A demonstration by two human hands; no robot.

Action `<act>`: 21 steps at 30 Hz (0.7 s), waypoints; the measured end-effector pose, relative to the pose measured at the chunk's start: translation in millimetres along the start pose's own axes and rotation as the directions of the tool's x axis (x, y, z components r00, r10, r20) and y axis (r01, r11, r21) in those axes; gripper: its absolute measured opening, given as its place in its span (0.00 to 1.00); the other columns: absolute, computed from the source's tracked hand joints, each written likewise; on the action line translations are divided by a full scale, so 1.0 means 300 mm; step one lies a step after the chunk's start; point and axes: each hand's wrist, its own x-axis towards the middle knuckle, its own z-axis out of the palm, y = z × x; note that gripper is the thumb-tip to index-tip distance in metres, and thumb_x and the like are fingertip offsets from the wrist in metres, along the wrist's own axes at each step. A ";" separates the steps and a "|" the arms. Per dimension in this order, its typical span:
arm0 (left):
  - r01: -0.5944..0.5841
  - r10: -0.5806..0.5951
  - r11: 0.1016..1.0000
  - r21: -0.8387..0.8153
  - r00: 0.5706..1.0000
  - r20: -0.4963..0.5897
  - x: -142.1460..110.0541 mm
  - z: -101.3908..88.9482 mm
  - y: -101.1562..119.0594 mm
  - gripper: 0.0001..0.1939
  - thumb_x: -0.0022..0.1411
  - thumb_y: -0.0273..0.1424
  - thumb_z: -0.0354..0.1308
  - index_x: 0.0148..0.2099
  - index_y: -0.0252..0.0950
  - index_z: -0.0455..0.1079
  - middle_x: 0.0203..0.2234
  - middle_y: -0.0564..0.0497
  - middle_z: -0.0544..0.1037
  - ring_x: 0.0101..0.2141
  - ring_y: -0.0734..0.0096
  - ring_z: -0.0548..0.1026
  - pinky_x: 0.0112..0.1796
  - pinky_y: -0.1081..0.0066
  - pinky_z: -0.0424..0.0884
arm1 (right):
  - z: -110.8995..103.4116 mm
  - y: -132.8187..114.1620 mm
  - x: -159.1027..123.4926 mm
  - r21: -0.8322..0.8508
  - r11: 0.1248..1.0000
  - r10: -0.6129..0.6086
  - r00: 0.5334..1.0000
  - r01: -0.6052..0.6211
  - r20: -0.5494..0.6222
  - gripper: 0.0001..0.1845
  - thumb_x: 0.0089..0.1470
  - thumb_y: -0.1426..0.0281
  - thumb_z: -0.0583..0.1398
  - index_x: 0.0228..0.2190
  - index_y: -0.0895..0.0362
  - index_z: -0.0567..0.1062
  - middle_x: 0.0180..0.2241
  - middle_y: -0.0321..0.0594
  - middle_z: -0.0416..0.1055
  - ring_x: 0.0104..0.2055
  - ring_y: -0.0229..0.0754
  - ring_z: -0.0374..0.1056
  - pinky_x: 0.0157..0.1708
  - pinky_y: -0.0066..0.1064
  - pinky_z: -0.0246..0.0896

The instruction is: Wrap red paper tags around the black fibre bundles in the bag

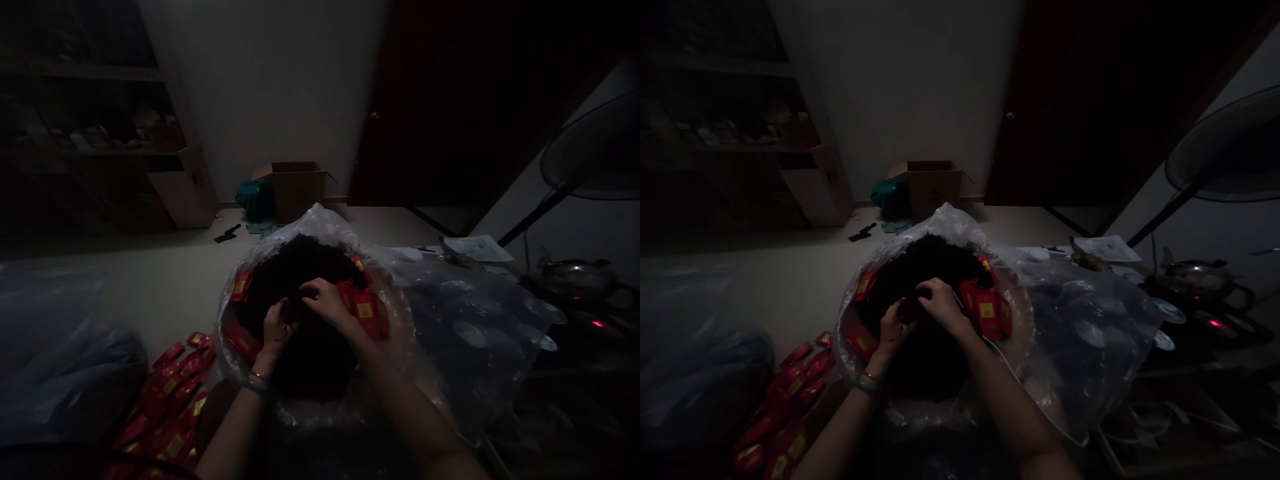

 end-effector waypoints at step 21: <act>0.037 -0.049 0.996 -0.080 0.988 -0.144 -0.008 0.003 0.038 0.29 0.49 0.38 0.65 0.51 0.35 0.64 0.40 0.44 0.74 0.39 0.62 0.76 0.39 0.63 0.75 | 0.016 0.092 -0.051 0.123 0.985 0.137 0.986 -0.125 -0.092 0.11 0.45 0.71 0.58 0.33 0.55 0.77 0.37 0.40 0.75 0.38 0.41 0.70 0.40 0.33 0.65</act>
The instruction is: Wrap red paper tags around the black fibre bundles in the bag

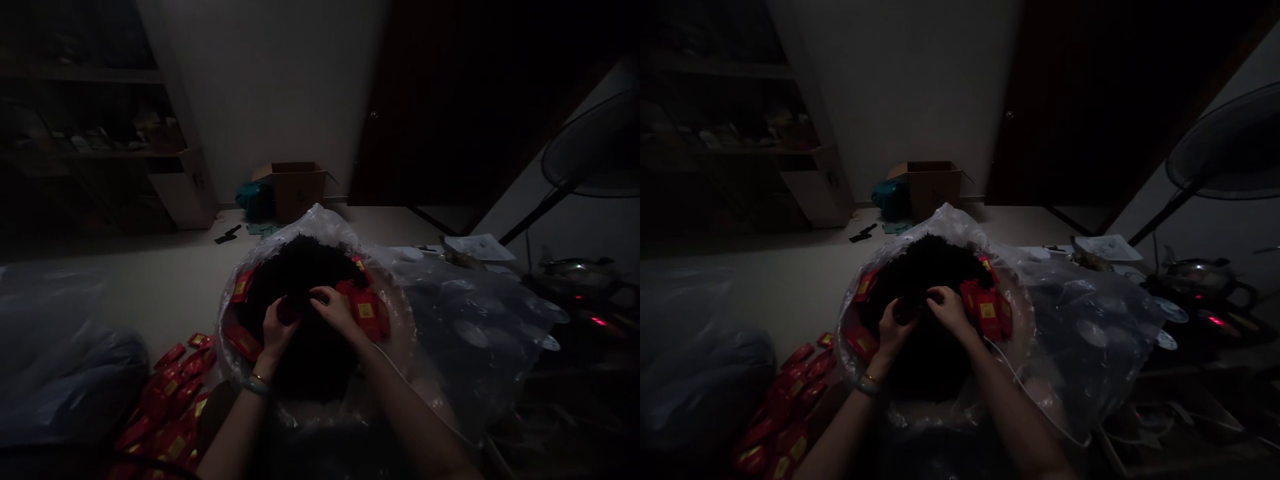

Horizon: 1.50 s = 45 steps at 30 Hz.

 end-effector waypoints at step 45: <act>-0.076 0.080 0.987 0.139 0.996 -0.025 0.001 0.007 0.002 0.27 0.49 0.39 0.64 0.50 0.35 0.65 0.39 0.44 0.75 0.40 0.59 0.75 0.41 0.60 0.72 | 0.012 -0.134 0.036 -0.047 0.988 -0.143 0.989 0.145 0.034 0.18 0.40 0.80 0.61 0.37 0.56 0.77 0.36 0.39 0.76 0.34 0.39 0.71 0.38 0.31 0.68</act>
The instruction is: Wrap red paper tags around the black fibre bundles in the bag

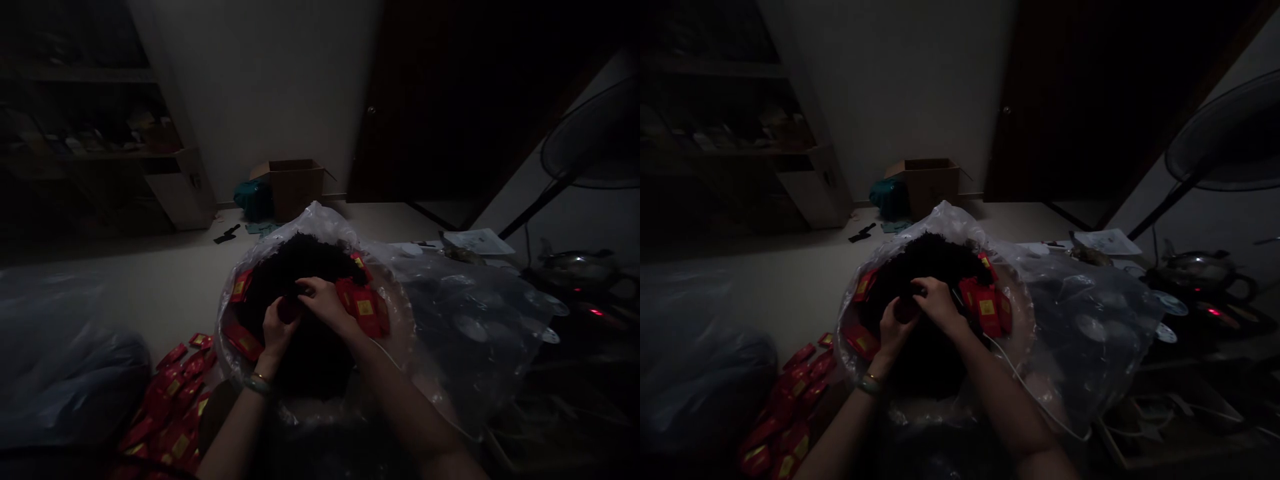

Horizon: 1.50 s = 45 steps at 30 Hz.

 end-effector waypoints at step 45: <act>0.103 -0.073 0.987 -0.126 0.972 0.225 0.000 0.013 0.037 0.40 0.41 0.37 0.70 0.55 0.37 0.57 0.48 0.43 0.70 0.49 0.54 0.71 0.50 0.55 0.66 | -0.030 0.141 -0.023 -0.160 0.986 0.030 0.987 -0.055 -0.159 0.16 0.50 0.69 0.61 0.42 0.56 0.75 0.42 0.45 0.72 0.45 0.45 0.68 0.47 0.37 0.61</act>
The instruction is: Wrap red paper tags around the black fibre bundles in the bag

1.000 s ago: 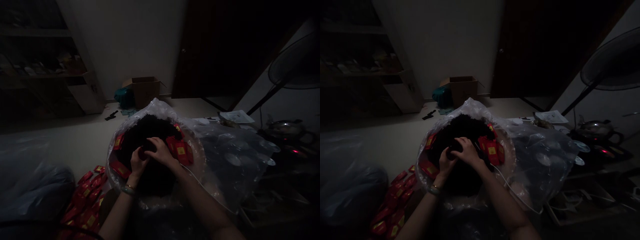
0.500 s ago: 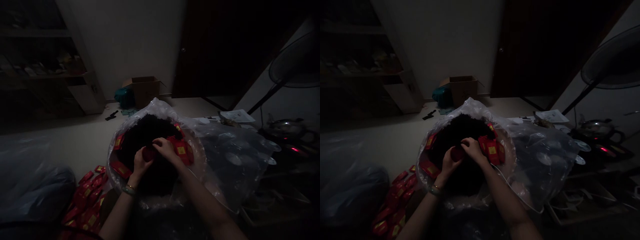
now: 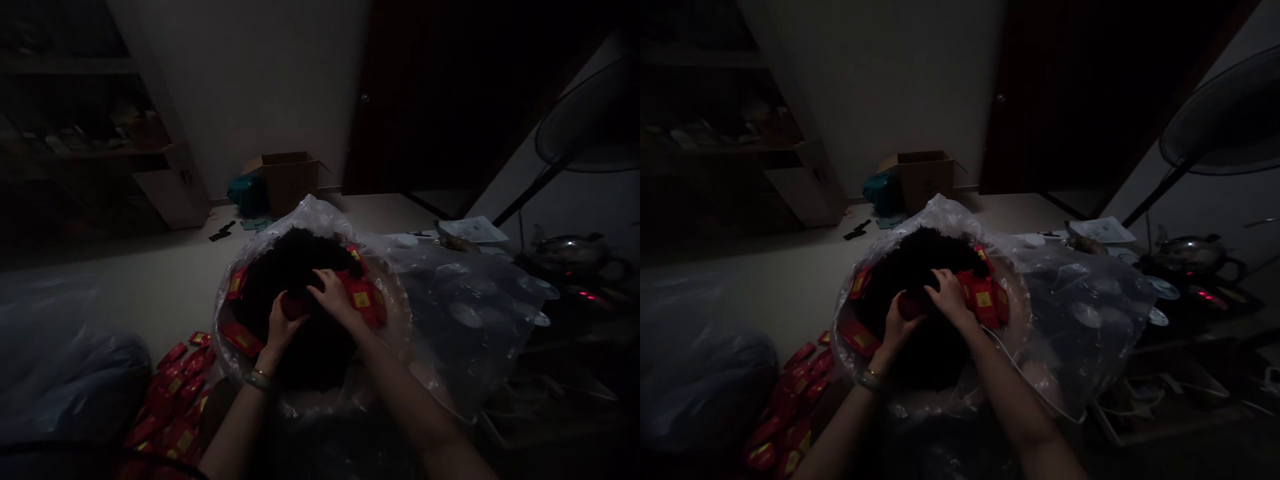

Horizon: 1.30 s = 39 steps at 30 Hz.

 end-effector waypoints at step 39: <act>0.099 -0.048 0.975 -0.201 0.968 0.245 -0.007 0.005 0.014 0.38 0.43 0.33 0.68 0.56 0.37 0.59 0.51 0.43 0.71 0.50 0.57 0.71 0.50 0.58 0.67 | 0.101 0.057 -0.110 0.191 0.981 0.027 0.999 -0.035 0.043 0.08 0.49 0.69 0.58 0.32 0.58 0.76 0.32 0.40 0.74 0.35 0.41 0.69 0.37 0.32 0.64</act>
